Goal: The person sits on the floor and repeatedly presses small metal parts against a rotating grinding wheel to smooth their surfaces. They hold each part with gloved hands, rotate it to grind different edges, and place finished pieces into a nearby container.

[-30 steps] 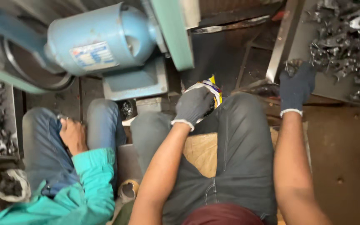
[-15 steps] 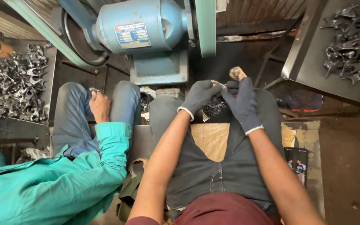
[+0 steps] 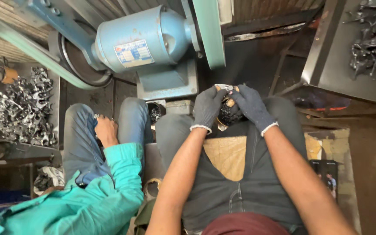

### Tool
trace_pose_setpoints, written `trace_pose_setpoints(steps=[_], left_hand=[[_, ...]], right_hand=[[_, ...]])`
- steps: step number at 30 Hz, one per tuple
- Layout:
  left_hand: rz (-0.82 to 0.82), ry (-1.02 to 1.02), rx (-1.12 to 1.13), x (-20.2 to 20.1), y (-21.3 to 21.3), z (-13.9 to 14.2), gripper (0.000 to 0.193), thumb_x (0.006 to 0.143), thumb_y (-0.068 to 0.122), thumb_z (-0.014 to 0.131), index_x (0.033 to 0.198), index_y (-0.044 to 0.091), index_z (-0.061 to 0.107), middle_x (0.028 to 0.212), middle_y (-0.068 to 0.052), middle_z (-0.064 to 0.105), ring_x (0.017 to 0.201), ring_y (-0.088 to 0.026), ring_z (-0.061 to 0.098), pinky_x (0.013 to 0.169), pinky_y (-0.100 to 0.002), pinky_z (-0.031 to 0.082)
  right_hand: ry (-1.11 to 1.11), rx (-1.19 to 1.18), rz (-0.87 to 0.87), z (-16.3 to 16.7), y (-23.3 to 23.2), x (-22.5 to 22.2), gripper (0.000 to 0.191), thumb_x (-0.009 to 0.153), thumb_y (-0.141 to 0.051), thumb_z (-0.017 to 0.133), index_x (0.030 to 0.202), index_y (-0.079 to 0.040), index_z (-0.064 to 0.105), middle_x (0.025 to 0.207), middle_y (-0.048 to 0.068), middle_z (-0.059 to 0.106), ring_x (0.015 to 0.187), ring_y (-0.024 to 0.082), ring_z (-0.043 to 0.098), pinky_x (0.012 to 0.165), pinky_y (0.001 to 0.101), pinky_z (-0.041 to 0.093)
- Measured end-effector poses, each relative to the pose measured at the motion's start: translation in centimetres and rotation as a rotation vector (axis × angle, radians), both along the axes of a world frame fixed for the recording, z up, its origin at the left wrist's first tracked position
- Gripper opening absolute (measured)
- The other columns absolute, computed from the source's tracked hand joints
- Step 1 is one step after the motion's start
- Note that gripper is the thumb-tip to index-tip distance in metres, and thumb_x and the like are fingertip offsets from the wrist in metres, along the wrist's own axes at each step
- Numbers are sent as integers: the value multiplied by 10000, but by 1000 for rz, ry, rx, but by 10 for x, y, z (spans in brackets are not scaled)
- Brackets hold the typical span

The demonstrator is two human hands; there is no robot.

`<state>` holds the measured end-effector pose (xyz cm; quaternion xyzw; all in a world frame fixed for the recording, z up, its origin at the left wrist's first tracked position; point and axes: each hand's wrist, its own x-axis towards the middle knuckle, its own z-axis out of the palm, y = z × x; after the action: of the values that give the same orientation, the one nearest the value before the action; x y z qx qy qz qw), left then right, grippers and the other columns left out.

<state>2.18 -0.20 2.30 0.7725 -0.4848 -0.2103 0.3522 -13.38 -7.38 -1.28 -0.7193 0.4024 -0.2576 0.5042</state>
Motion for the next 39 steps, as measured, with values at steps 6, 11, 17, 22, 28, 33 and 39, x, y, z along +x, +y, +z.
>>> trace_pose_setpoints(steps=[6, 11, 17, 22, 28, 33, 39], left_hand=[[156, 170, 10, 1, -30, -2, 369, 958, 360, 610, 928, 1, 693, 873, -247, 693, 840, -433, 681, 744, -494, 498], [254, 200, 77, -1, -43, -16, 376, 960, 355, 600, 930, -10, 685, 870, -257, 694, 866, -445, 678, 757, -500, 490], [211, 115, 69, -7, -48, -48, 358, 984, 332, 599, 900, -8, 672, 881, -261, 685, 890, -451, 670, 760, -514, 480], [-216, -534, -252, -1, -44, -49, 330, 1032, 224, 479, 1127, 7, 709, 987, -263, 687, 918, -447, 659, 781, -534, 465], [37, -154, 327, -9, -11, -11, 478, 955, 505, 555, 992, 65, 738, 952, -261, 709, 907, -455, 674, 767, -540, 496], [-67, -100, 388, -14, -12, 10, 462, 953, 499, 565, 988, 69, 730, 969, -231, 722, 939, -439, 682, 795, -527, 509], [-283, -71, 399, -27, -31, 18, 368, 919, 450, 578, 1047, 146, 742, 1018, -181, 731, 950, -402, 693, 818, -515, 523]], right_hand=[[-210, 183, 20, -16, -41, 21, 239, 992, -213, 602, 1031, 16, 655, 866, 126, 662, 788, 163, 599, 716, 332, 499], [-130, 94, -27, -42, -59, 35, 240, 992, -198, 628, 1016, 39, 654, 896, 120, 671, 813, 175, 627, 749, 329, 490], [-102, 6, -55, -53, -63, 27, 284, 1003, -218, 593, 1111, 30, 678, 1039, 192, 717, 982, 312, 702, 860, 396, 524], [-100, 57, -61, -48, -57, 7, 344, 961, -270, 602, 1154, 5, 678, 1130, 188, 719, 1092, 337, 681, 924, 411, 506], [-100, -208, -237, -17, -58, -68, 224, 952, -196, 667, 1136, -73, 700, 1148, 111, 748, 1093, 283, 736, 985, 402, 564], [910, -650, -782, -9, -105, -181, 758, 1118, -465, 675, 1532, 105, 395, 1537, 388, 408, 1414, 541, 397, 1188, 578, 314], [1046, -744, -606, -30, -134, -224, 425, 985, -260, 678, 1312, -17, 556, 1372, 270, 578, 1297, 436, 560, 1096, 513, 443]])
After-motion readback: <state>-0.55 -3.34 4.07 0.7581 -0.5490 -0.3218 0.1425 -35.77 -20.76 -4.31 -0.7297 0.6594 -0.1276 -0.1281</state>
